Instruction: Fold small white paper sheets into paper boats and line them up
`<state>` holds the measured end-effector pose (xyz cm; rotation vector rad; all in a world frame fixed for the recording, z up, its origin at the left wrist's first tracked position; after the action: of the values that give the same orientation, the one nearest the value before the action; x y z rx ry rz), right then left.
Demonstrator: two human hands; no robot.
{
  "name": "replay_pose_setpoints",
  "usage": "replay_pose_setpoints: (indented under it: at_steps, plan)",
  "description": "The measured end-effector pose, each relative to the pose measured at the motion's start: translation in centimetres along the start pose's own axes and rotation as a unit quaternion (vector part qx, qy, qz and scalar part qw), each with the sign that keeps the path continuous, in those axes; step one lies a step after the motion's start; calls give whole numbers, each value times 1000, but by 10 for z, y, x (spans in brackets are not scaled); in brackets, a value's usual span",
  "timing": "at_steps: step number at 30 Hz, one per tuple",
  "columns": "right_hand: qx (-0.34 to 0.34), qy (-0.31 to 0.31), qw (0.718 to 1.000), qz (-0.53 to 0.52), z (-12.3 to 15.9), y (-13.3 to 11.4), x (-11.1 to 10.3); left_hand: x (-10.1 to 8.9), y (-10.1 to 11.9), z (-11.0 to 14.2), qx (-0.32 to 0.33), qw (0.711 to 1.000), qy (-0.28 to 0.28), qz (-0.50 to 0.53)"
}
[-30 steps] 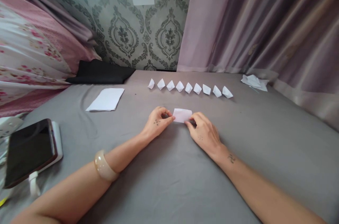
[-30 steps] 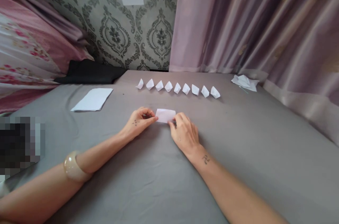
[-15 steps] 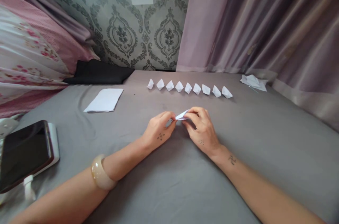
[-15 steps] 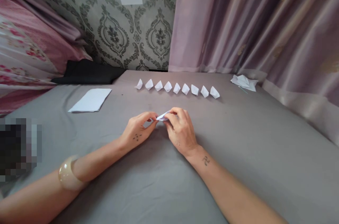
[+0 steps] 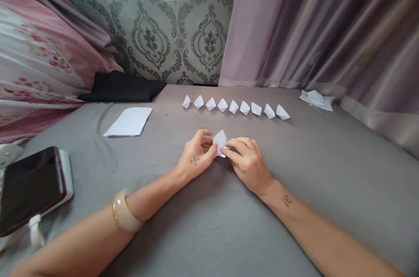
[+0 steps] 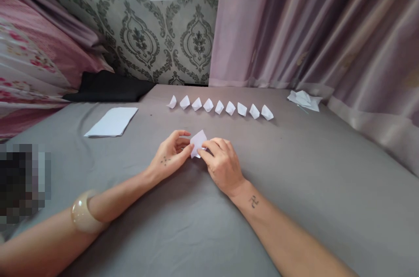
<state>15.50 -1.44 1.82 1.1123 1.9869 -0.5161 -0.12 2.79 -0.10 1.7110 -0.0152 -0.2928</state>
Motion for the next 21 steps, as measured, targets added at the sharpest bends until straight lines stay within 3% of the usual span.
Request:
replay_pose_setpoints:
  at_steps: [5, 10, 14, 18, 21]
  plan:
    - [-33, 21, 999, 3, 0, 0, 2, -9, -1, -2, 15, 992, 37, -121]
    - [-61, 2, 998, -10, 2, 3, 8, -21, -8, -9, 22, 979, 66, -190]
    - [-75, -31, 996, -25, 6, 3, 15, -22, -12, -12, 56, 959, 25, -278]
    - [-48, -94, 993, -56, 8, 4, 19, -19, -1, -5, 177, 894, -7, -411]
    - [-12, -140, 986, -91, 8, 7, 19, -8, 8, 8, 213, 872, -93, -431]
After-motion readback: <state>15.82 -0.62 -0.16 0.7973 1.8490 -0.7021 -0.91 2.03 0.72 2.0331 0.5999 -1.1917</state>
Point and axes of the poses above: each hand's wrist, its own z-axis away from the middle knuckle, its own x-axis out of the palm, y = z × x, the point moved 3 cm from there along -z, towards the middle knuckle, and after that the axes turned 7 degrees about z, right-handed, at the moved point
